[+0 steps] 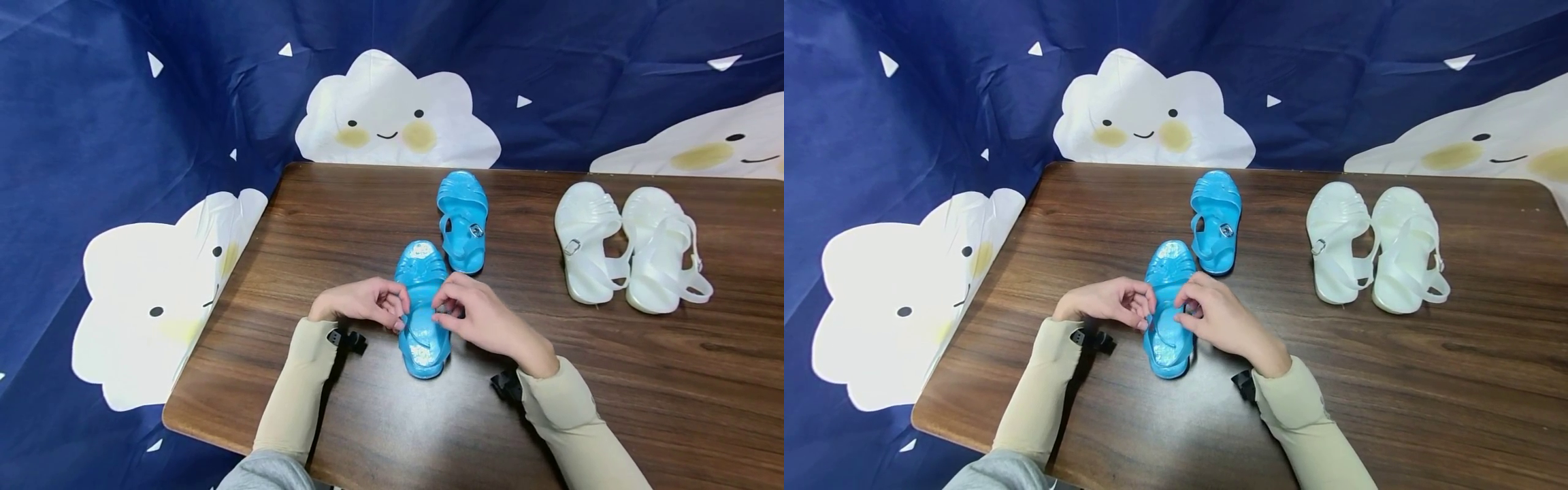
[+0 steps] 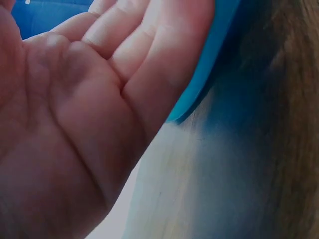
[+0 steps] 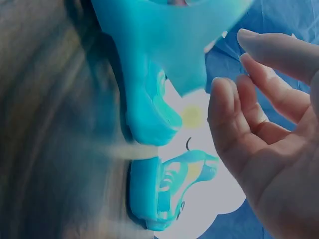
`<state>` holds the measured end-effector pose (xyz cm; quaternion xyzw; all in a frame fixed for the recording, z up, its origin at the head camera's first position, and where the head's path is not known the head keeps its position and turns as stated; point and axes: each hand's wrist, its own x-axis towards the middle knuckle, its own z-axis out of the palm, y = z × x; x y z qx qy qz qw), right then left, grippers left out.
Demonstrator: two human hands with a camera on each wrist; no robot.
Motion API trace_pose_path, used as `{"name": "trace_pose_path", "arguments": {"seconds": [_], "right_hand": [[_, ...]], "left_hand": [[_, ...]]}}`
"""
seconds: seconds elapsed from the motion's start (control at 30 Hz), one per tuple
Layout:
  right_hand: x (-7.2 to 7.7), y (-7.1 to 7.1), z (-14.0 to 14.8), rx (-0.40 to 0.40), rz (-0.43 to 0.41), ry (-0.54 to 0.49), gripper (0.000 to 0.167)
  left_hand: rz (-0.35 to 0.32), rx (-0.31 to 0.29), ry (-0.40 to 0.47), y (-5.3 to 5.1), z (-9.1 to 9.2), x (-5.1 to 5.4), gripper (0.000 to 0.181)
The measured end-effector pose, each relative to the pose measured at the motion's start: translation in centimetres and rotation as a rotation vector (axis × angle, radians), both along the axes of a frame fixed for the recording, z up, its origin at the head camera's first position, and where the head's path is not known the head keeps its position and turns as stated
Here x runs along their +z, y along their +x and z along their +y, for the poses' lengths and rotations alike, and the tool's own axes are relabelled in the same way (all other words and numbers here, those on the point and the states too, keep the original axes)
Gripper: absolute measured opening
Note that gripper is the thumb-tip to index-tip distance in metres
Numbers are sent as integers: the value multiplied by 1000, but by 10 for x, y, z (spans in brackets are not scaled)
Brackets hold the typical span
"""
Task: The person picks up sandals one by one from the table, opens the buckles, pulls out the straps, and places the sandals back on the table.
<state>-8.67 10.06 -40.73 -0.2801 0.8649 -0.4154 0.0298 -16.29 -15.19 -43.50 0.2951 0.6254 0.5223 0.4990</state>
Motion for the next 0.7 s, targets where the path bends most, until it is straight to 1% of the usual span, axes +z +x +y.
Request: {"name": "trace_pose_path", "arguments": {"seconds": [0.13, 0.23, 0.33, 0.43, 0.53, 0.6, 0.7], "right_hand": [[3, -2, 7, -52, -74, 31, 14], [4, -4, 11, -86, -168, 70, 15], [3, -4, 15, -84, -277, 104, 22], [1, -5, 16, -53, -387, 118, 30], [0, -6, 15, -28, -486, 110, 35], [-1, -7, 14, -16, -546, 115, 37], [-4, -8, 13, 3, -627, 124, 39]], "left_hand": [[30, -5, -10, 0, 0, 1, 19], [70, -6, -39, 1, 0, 2, 13], [121, -8, -123, 1, -1, 3, 9], [153, -18, -234, 2, -2, 4, 16], [143, -15, -315, 3, -4, 5, 24], [116, -9, -341, 3, -4, 6, 27], [81, 5, -355, 3, -5, 6, 30]]}}
